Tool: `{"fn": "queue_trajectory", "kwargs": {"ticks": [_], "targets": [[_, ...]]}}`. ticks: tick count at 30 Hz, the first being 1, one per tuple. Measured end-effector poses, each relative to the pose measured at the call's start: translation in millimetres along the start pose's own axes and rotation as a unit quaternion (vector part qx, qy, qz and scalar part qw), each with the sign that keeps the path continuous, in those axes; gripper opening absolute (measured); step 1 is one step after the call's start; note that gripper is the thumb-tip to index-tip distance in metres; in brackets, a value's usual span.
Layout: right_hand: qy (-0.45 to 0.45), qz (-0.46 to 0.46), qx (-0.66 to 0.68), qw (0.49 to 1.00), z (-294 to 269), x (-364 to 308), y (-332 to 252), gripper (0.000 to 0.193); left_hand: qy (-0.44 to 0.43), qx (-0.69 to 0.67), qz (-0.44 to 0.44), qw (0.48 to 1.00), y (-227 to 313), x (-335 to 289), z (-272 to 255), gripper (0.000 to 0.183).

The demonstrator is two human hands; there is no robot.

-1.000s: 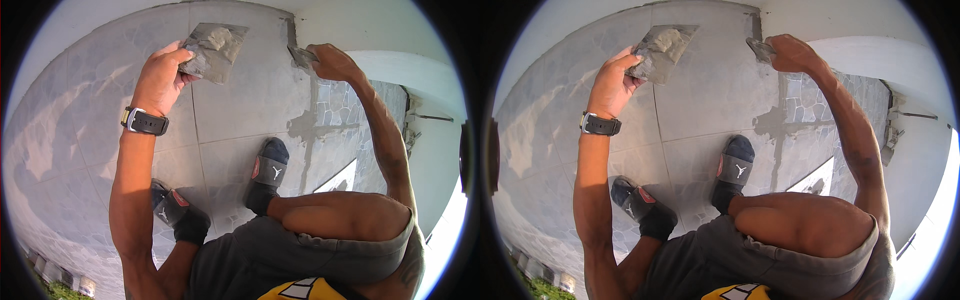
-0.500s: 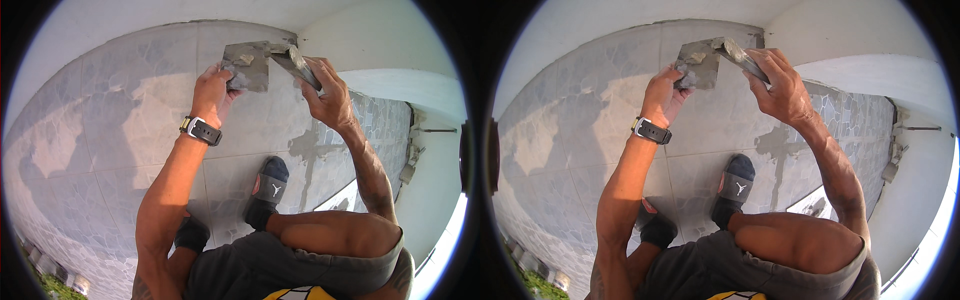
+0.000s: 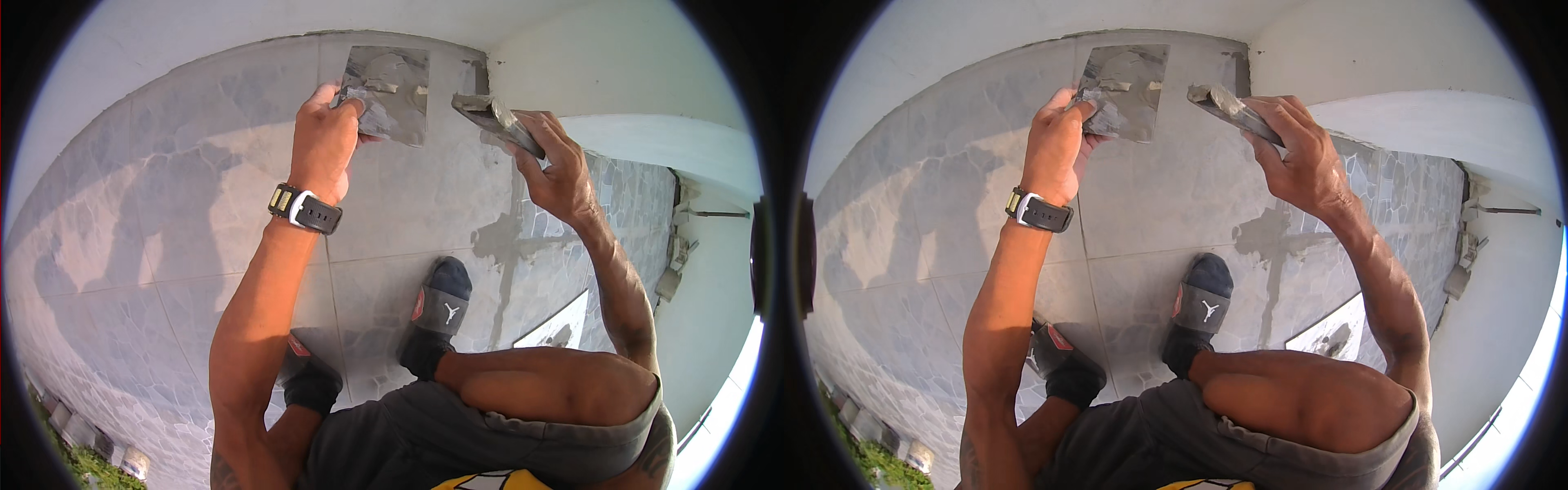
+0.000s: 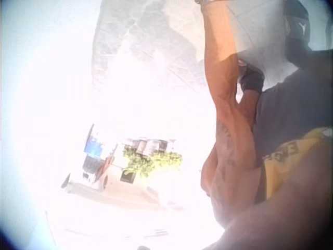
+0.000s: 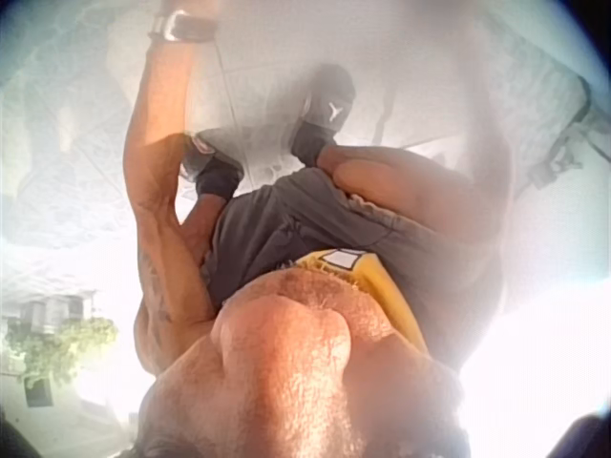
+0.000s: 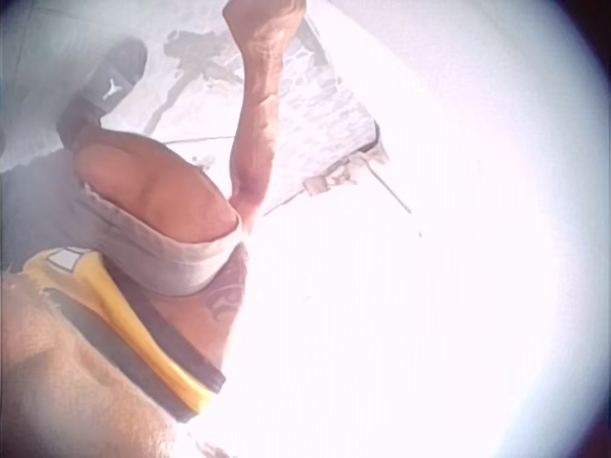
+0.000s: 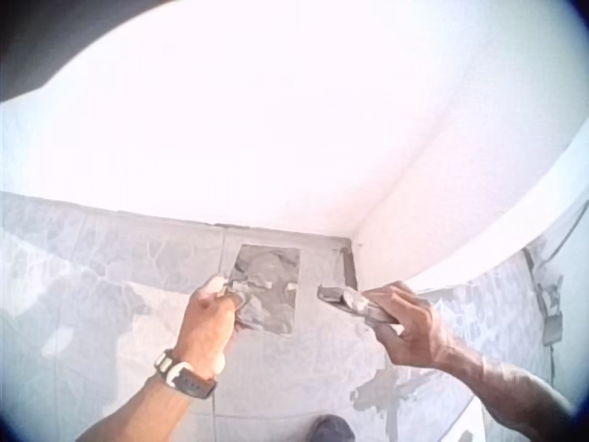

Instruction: The person is applying grout or adhesive between floor tiles using putty knives.

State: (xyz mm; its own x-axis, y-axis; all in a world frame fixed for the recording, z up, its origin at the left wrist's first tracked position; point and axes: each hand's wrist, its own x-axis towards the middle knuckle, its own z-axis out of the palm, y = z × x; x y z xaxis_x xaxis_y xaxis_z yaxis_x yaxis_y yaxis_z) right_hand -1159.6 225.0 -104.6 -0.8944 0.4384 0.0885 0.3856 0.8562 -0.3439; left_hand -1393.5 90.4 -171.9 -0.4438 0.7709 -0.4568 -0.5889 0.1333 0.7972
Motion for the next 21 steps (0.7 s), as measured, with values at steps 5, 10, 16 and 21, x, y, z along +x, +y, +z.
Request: {"fn": "queue_trajectory", "kwargs": {"ticks": [5, 10, 16, 21], "targets": [[-0.016, 0.102, 0.064, 0.993, -2.5, 32.6, 7.1, 0.035, -0.016, 0.042, 0.027, 0.999, -9.0, 6.9, -1.0, 0.043], [-0.068, 0.118, 0.034, 0.99, 8.6, 46.4, -1.0, 0.035, -0.042, 0.078, 0.01, 0.996, -15.0, 6.6, -8.4, 0.047], [-0.15, 0.16, 0.071, 0.973, 21.2, 43.8, -25.3, 0.036, -0.048, 0.086, -0.034, 0.995, -13.4, 3.0, -19.6, 0.047], [-0.176, 0.12, 0.07, 0.975, 26.6, 44.4, -21.9, 0.036, -0.026, 0.067, -0.065, 0.995, -16.7, -0.7, -26.1, 0.036]]}}
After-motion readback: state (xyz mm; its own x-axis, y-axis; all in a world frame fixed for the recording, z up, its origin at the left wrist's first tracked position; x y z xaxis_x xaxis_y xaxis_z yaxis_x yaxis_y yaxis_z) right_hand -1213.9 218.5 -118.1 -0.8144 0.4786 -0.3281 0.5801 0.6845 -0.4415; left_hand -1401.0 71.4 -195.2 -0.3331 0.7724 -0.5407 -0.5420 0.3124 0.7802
